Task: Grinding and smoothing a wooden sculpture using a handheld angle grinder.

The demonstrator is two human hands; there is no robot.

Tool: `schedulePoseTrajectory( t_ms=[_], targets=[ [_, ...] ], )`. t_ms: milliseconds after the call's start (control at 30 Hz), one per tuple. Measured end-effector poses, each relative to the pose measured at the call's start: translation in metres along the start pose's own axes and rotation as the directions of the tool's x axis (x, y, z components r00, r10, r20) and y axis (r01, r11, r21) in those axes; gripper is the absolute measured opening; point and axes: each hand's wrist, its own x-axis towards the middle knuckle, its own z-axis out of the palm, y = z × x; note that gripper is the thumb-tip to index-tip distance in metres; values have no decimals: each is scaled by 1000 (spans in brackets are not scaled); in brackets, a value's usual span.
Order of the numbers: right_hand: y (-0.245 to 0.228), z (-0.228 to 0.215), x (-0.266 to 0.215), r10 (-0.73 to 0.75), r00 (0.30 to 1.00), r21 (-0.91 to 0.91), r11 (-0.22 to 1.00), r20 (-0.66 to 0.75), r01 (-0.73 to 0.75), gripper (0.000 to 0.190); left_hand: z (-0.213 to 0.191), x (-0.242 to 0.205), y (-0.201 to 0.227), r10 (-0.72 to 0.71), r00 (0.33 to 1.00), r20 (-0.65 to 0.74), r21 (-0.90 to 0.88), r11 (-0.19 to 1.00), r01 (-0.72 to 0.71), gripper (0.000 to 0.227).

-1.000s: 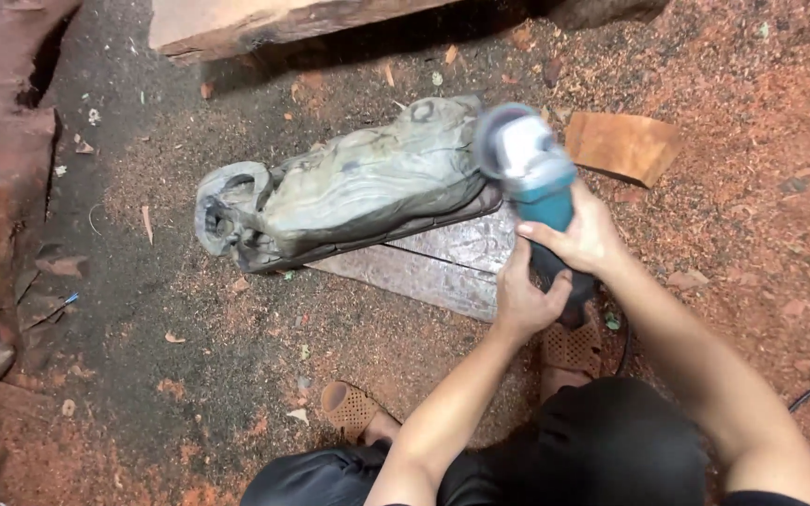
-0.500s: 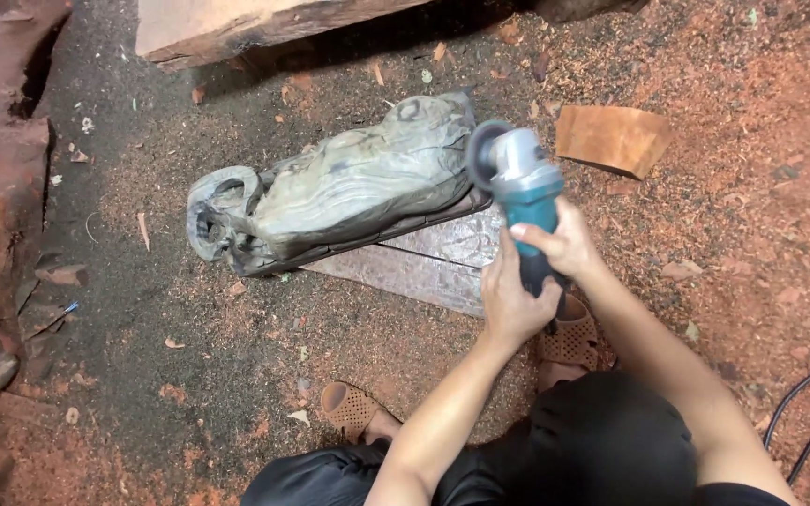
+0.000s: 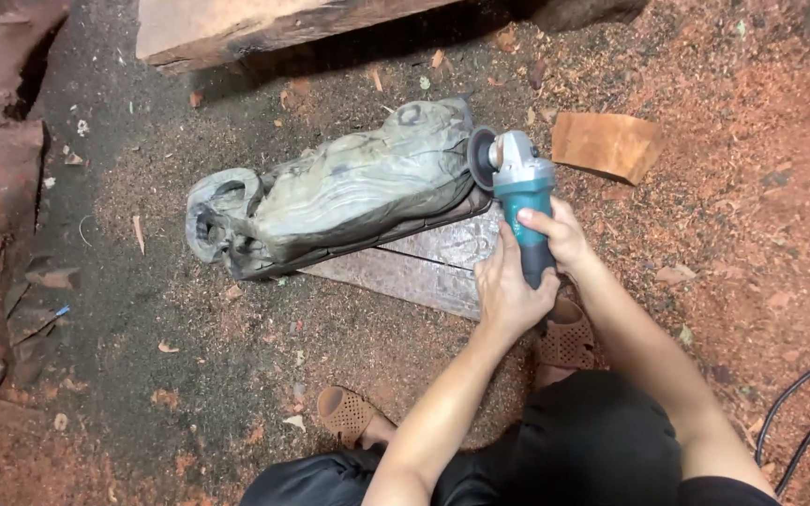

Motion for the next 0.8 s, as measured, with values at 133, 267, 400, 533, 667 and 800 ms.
schedulePoseTrajectory(
  t_ms=[133, 267, 400, 533, 667, 800],
  targets=[
    [-11, -7, 8, 23, 999, -42, 999, -35, -24, 25, -16, 23, 22, -40, 995, 90, -31, 999, 43, 92],
    [-30, 15, 2, 61, 996, 8, 998, -70, -61, 31, -12, 22, 16, -3, 995, 97, -50, 999, 8, 91],
    [-20, 8, -2, 161, 982, 68, 986, -98, -154, 35, -8, 16, 13, -26, 995, 91, 25, 999, 23, 95],
    [-11, -6, 2, 138, 986, 55, 990, -93, -133, 32, -14, 13, 18, 0, 997, 79, 33, 999, -3, 95],
    [-6, 0, 10, 122, 992, 69, 991, -37, -119, 29, -18, 9, 19, -13, 1000, 24, 42, 999, 12, 94],
    [-15, 4, 9, 126, 989, 56, 991, -74, -122, 31, -5, 16, 6, -32, 997, 77, -12, 999, 33, 92]
  ],
)
